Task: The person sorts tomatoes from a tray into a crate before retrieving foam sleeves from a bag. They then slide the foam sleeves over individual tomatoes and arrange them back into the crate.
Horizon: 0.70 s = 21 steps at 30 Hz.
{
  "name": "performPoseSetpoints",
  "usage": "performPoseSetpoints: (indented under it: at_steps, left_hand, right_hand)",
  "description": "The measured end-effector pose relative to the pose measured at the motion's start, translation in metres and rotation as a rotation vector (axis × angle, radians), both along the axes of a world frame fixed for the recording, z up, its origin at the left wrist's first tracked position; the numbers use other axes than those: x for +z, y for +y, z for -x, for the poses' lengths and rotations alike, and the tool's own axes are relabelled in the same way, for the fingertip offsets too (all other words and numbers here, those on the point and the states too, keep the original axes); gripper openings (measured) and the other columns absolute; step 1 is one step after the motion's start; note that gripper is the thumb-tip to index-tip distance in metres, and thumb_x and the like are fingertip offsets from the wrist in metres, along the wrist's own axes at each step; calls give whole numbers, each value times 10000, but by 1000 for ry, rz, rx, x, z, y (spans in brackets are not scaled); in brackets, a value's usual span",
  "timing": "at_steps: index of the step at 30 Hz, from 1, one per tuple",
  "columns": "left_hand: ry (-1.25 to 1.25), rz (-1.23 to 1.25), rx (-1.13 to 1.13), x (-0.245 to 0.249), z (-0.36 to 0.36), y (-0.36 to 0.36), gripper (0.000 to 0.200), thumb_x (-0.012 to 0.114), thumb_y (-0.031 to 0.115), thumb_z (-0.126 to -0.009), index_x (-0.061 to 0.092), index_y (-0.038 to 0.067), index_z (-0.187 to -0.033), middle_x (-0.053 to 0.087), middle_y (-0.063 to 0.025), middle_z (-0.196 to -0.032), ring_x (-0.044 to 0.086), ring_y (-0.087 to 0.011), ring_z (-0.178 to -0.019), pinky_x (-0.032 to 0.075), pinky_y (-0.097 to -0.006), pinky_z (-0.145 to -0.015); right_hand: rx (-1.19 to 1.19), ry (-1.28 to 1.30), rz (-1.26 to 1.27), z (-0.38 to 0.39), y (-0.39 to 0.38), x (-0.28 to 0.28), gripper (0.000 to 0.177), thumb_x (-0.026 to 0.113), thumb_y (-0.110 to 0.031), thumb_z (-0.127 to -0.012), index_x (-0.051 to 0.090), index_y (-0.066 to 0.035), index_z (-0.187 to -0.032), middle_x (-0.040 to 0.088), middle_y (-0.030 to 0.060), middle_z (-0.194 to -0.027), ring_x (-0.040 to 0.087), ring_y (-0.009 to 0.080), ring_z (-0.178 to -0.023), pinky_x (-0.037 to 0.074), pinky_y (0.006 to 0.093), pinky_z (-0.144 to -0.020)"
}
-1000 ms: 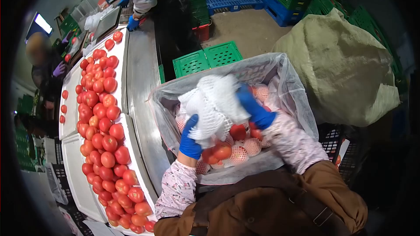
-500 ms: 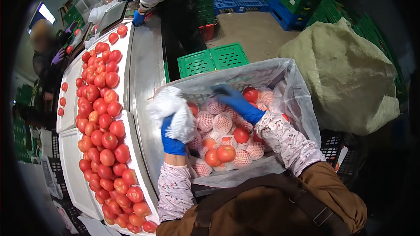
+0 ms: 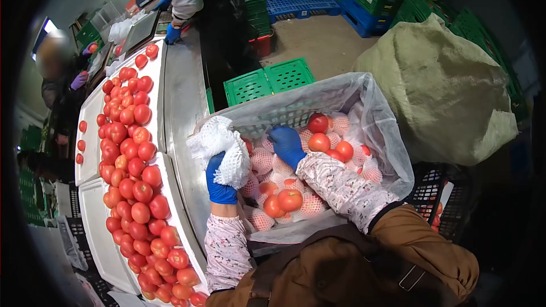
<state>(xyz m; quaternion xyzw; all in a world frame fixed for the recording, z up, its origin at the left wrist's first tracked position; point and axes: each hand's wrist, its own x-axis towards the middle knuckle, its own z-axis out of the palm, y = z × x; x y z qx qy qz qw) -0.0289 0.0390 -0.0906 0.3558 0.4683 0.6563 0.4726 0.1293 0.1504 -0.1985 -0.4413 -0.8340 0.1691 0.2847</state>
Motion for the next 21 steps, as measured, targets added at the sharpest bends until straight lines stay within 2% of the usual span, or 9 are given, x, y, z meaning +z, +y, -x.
performPoseSetpoints:
  at_steps: [3, 4, 7, 11, 13, 16, 18, 19, 21]
  left_hand:
    - [25, -16, 0, -13, 3, 0, 279, 438, 52, -843, 528, -59, -1083, 583, -142, -1027, 586, -219, -907, 482, -299, -774]
    - [492, 15, -38, -4, 4, 1, 291, 442, 58, -843, 518, -51, -1102, 576, -144, -1054, 578, -214, -933, 477, -302, -789]
    - [586, -36, -33, -1, 1, 0, 307, 440, 58, -845, 500, -44, -1129, 567, -146, -1077, 572, -214, -949, 468, -303, -807]
    - [-67, -52, -120, -12, 2, 0, 320, 421, 53, -853, 478, -38, -1154, 554, -145, -1102, 568, -224, -960, 461, -307, -830]
    - [67, -79, -127, -7, 1, -1, 317, 421, 45, -851, 480, -39, -1151, 551, -146, -1106, 564, -230, -964, 460, -311, -836]
    - [194, -88, -178, -8, 3, 3, 336, 415, 33, -854, 446, -42, -1180, 527, -152, -1138, 547, -238, -990, 460, -316, -837]
    - [900, -66, -4, 8, -8, 3, 370, 425, 71, -863, 404, -38, -1216, 507, -158, -1159, 517, -253, -1026, 442, -338, -868]
    - [899, -63, -5, 7, -9, 2, 370, 425, 71, -863, 404, -38, -1216, 507, -158, -1159, 517, -253, -1026, 442, -338, -868]
    - [187, -118, -143, 5, -7, 4, 387, 434, 139, -871, 392, -25, -1219, 495, -163, -1160, 490, -263, -1048, 404, -367, -916]
  right_hand:
    - [105, 118, 51, -4, 7, 1, 116, 572, -153, -719, 603, -71, -795, 596, 157, -806, 570, 332, -724, 451, 391, -640]
    - [103, 125, 45, -6, 9, 6, 116, 572, -153, -719, 603, -71, -795, 596, 157, -806, 570, 332, -724, 451, 391, -640]
    - [-13, 592, 425, -31, 8, 39, 161, 597, -180, -763, 542, -30, -786, 550, 114, -694, 546, 200, -630, 432, 333, -601]
    - [149, 686, 503, -68, -1, 112, 127, 587, -154, -806, 536, -38, -805, 522, 43, -647, 493, 99, -569, 418, 246, -540]
    - [168, 956, 618, -75, -6, 141, 112, 574, -144, -839, 535, -45, -803, 513, -14, -650, 470, 41, -547, 397, 175, -515]
    - [162, 917, 580, -85, 3, 140, 118, 586, -152, -832, 538, -44, -839, 524, -12, -680, 483, 48, -567, 403, 185, -515]
    - [85, 1287, 646, -86, -3, 154, 129, 594, -156, -826, 539, -48, -872, 546, -5, -739, 503, 54, -609, 423, 189, -545]
    - [83, 1286, 648, -86, -7, 164, 129, 594, -156, -826, 539, -48, -872, 546, -5, -739, 503, 54, -609, 423, 189, -545]
    - [75, 1783, 990, -82, -10, 182, 162, 608, -167, -815, 538, -47, -898, 561, 3, -788, 529, 65, -660, 449, 204, -590]
